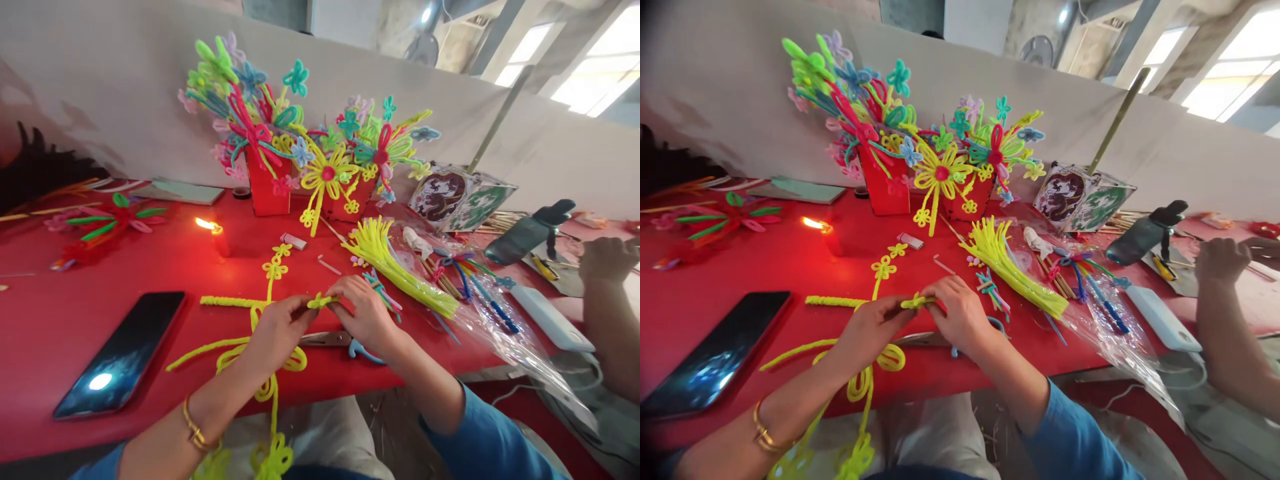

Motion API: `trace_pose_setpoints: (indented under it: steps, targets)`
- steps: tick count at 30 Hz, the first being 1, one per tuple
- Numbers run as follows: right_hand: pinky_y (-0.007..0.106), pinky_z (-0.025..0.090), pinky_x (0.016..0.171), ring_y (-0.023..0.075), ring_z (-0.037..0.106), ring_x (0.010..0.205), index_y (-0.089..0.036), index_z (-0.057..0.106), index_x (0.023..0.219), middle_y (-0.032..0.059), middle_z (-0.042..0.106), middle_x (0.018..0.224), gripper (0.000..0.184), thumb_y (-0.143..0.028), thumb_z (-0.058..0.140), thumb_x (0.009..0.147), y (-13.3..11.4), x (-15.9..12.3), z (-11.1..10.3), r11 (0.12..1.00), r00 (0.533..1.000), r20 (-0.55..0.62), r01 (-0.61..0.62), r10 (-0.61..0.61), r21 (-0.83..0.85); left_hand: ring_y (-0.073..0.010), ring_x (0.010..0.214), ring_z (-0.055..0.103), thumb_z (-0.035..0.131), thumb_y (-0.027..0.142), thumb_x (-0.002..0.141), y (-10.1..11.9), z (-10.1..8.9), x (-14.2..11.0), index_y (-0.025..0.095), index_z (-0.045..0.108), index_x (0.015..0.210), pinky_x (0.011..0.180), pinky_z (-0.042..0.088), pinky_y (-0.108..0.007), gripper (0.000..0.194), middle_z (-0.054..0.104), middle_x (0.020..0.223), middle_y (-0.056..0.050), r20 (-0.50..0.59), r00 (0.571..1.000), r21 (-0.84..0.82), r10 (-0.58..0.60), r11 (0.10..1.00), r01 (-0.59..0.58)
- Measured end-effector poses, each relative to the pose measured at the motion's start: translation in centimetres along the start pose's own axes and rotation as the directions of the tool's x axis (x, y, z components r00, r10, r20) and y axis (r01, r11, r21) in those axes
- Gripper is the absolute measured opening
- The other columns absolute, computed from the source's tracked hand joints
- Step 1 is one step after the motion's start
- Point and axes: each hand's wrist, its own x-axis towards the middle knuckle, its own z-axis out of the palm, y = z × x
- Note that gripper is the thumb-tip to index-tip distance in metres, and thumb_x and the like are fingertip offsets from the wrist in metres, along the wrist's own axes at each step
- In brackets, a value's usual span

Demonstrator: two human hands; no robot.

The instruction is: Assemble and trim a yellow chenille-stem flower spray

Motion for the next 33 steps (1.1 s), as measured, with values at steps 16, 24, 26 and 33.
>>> trace_pose_setpoints:
  steps: [16, 24, 26, 33]
  targets:
    - [0.031, 0.048, 0.071, 0.0153, 0.058, 0.082, -0.02, 0.054, 0.083, 0.0055, 0.062, 0.088, 0.016, -0.005, 0.051, 0.077, -4.0, -0.9, -0.4, 0.973, 0.973, -0.087, 0.22, -0.214, 0.073, -0.016, 0.071, 0.064, 0.057, 0.023, 0.071, -0.8, -0.2, -4.5, 0.022, 0.067, 0.088, 0.064, 0.051, -0.026, 0.02, 0.071, 0.08, -0.001, -0.254, 0.967, -0.264, -0.026, 0.963, -0.043]
    - [0.029, 0.048, 0.067, 0.0151, 0.059, 0.076, -0.019, 0.055, 0.079, 0.006, 0.063, 0.082, 0.015, -0.004, 0.052, 0.076, -4.1, 0.1, 0.1, 0.975, 0.97, -0.119, 0.218, -0.211, 0.044, -0.0169, 0.08, 0.064, 0.055, 0.022, 0.075, -1.3, -0.6, -4.1, 0.024, 0.067, 0.096, 0.072, 0.051, -0.028, 0.024, 0.07, 0.091, -0.002, -0.222, 0.974, -0.353, -0.046, 0.935, -0.036]
    - [0.03, 0.048, 0.068, 0.0152, 0.059, 0.077, -0.019, 0.055, 0.08, 0.0058, 0.064, 0.084, 0.015, -0.005, 0.052, 0.076, -4.2, 0.2, 0.3, 0.973, 0.971, -0.089, 0.226, -0.221, 0.045, -0.0159, 0.078, 0.064, 0.054, 0.021, 0.076, -1.4, -0.8, -4.0, 0.024, 0.067, 0.094, 0.07, 0.051, -0.027, 0.023, 0.07, 0.09, -0.002, -0.258, 0.966, -0.335, -0.03, 0.94, -0.06]
    - [0.027, 0.048, 0.066, 0.0135, 0.06, 0.072, -0.021, 0.053, 0.08, 0.0042, 0.064, 0.079, 0.014, -0.007, 0.05, 0.077, -4.4, 0.9, 1.0, 0.989, 0.992, -0.057, 0.121, -0.117, 0.088, -0.0172, 0.076, 0.064, 0.058, 0.026, 0.073, -1.9, -1.4, -4.2, 0.027, 0.069, 0.091, 0.068, 0.053, -0.027, 0.021, 0.069, 0.088, -0.003, -0.321, 0.946, -0.205, 0.054, 0.971, -0.125]
